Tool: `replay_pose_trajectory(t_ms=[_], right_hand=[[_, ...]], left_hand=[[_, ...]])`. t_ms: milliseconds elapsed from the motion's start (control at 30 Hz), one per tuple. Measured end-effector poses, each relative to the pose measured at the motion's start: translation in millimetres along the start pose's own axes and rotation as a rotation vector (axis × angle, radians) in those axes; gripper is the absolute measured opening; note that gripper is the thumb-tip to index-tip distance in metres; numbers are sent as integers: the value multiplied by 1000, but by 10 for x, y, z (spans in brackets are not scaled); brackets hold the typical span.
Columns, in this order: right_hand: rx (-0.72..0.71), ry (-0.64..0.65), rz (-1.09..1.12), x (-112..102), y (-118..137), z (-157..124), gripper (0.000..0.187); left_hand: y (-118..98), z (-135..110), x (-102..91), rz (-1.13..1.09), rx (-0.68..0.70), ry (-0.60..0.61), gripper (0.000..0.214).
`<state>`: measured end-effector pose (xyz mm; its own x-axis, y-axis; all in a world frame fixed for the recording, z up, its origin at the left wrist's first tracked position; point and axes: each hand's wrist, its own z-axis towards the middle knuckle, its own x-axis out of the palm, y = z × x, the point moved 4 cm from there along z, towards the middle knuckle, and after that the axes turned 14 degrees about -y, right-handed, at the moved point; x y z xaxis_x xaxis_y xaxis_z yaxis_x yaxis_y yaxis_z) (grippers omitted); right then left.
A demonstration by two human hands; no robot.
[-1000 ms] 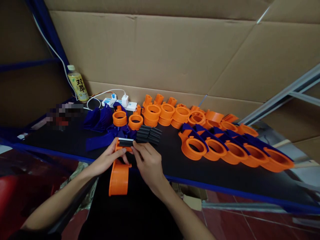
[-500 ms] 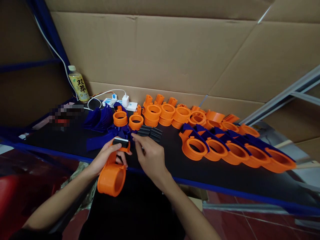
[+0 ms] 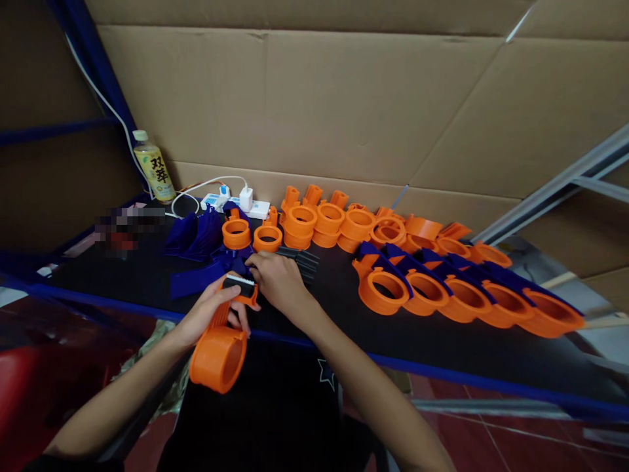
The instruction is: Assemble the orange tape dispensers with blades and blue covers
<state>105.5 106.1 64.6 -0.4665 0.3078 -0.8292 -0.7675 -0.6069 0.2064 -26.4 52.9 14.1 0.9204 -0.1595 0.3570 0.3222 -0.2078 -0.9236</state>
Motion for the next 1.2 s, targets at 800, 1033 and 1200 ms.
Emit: replay_pose_trajectory(t_ms=[800,1033,1200], right_hand=[[179,-39,259,245,5,236,24],[278,-133,488,169,-113,251,26],[479,-136,998,-115,-173,22,35]], left_hand=[[-2,7,-3,6,9,-28,38],[1,1,-15,-44,-11,-63,39],[-13,-2,-24,-99,-1,-122,39]])
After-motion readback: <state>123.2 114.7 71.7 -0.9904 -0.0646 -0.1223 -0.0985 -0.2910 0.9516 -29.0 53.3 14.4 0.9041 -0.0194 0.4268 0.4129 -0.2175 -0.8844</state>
